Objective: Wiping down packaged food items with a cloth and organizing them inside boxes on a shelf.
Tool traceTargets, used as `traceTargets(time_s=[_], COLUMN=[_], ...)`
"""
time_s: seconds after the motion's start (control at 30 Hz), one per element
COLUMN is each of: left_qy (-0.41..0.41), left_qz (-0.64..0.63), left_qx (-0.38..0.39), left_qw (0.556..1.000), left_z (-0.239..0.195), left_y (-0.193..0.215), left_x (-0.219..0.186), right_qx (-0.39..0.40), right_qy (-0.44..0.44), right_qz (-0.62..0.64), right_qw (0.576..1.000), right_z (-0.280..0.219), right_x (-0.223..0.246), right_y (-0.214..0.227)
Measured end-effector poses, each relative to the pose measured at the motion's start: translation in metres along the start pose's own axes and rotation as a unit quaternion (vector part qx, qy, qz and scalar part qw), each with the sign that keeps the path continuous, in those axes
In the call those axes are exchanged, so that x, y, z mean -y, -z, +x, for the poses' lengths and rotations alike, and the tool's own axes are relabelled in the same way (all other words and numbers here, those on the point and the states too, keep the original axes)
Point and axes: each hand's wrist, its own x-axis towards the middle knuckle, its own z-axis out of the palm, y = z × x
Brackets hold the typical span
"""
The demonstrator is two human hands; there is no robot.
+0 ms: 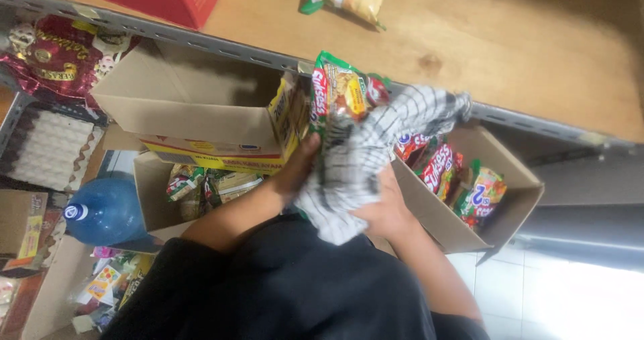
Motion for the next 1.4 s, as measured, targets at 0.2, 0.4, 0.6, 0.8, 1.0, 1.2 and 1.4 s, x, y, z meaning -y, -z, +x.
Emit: traceTargets(time_s=[0.2,0.4,0.6,0.8,1.0,1.2,1.4], left_qy=[0.052,0.023,-0.040,-0.075,-0.220,-0.242,-0.225], left_qz=[0.023,0.125,0.033,0.223,0.312,0.485,0.580], left_qx=[0.019,-0.029,-0.101,-0.065,-0.055,-0.124,-0.207], left_qw=[0.998,0.992,0.994,0.970,0.922,0.831,0.755], left_z=[-0.004,0.000,-0.005,0.002,0.000,-0.002,0.025], left_y=[0.015,0.038,0.015,0.026,-0.026,0.010,0.046], left_x=[-0.024,-0.026,-0.050,-0.038,-0.087,-0.101,-0.164], right_qx=[0.005,-0.059,0.017,-0.126,-0.205,-0.145,-0.298], right_qy=[-0.041,-0.124,0.066,-0.087,-0.122,-0.085,-0.088], right_qz=[-0.189,-0.085,-0.204,0.152,0.058,-0.037,-0.201], right_qw=[0.981,0.987,0.977,0.976,0.969,0.985,0.929], right_z=[0.043,0.045,0.006,0.031,0.059,0.045,-0.014], right_x=[-0.022,-0.018,-0.040,-0.015,-0.001,-0.006,-0.011], right_y=[0.013,-0.014,-0.050,-0.045,-0.041,-0.024,0.068])
